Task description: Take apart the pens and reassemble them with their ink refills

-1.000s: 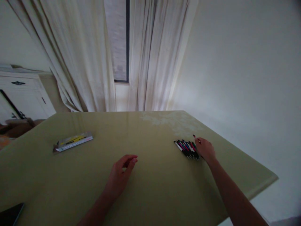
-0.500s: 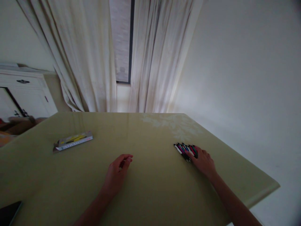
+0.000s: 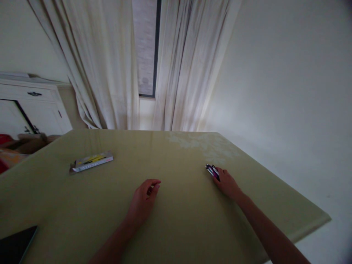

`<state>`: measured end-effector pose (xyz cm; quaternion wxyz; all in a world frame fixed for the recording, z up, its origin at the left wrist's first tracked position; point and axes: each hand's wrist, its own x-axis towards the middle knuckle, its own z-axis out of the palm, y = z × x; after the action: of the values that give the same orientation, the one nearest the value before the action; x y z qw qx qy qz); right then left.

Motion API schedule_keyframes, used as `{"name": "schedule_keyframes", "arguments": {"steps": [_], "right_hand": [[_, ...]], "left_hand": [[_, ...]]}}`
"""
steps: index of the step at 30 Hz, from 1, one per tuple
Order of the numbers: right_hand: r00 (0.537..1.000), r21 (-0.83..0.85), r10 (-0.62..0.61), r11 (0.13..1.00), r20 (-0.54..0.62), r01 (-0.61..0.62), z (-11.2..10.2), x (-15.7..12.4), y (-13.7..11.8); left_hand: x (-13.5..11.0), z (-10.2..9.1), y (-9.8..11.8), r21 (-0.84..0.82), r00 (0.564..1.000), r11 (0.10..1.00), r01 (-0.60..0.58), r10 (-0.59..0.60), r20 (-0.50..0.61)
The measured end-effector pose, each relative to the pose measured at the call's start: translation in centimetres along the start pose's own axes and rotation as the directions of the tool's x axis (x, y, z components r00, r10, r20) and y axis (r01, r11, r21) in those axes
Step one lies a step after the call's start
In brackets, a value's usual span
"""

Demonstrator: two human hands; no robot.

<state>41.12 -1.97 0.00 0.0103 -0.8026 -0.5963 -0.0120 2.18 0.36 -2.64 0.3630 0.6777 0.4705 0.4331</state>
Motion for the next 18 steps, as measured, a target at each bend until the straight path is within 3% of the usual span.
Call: {"name": "schedule_keyframes", "arguments": {"steps": [5, 10, 14, 16, 18], "right_hand": [[0.986, 0.023, -0.099, 0.995, 0.131, 0.097, -1.1, 1.1, -1.1], [0.976, 0.021, -0.177, 0.984, 0.129, 0.176, -0.7, 0.4, -3.5], [0.953, 0.114, -0.289, 0.954, 0.087, 0.278, -0.9, -1.2, -6.2], [0.924, 0.217, -0.379, 0.907, 0.049, 0.360, -1.6, -2.3, -8.1], [0.861, 0.342, -0.508, 0.813, 0.019, 0.472, -2.4, -3.7, -10.7]], "left_hand": [[0.0, 0.1, 0.2, -0.001, 1.000, 1.000, -0.019, 0.019, 0.001], [0.1, 0.3, 0.1, -0.007, 1.000, 1.000, -0.028, 0.028, 0.010], [0.2, 0.3, 0.2, -0.032, 1.000, 0.999, 0.000, 0.000, 0.006], [0.2, 0.1, 0.3, -0.091, 0.999, 0.995, 0.034, -0.036, -0.026], [0.2, 0.0, 0.6, -0.195, 0.996, 0.979, 0.052, -0.066, -0.067]]}}
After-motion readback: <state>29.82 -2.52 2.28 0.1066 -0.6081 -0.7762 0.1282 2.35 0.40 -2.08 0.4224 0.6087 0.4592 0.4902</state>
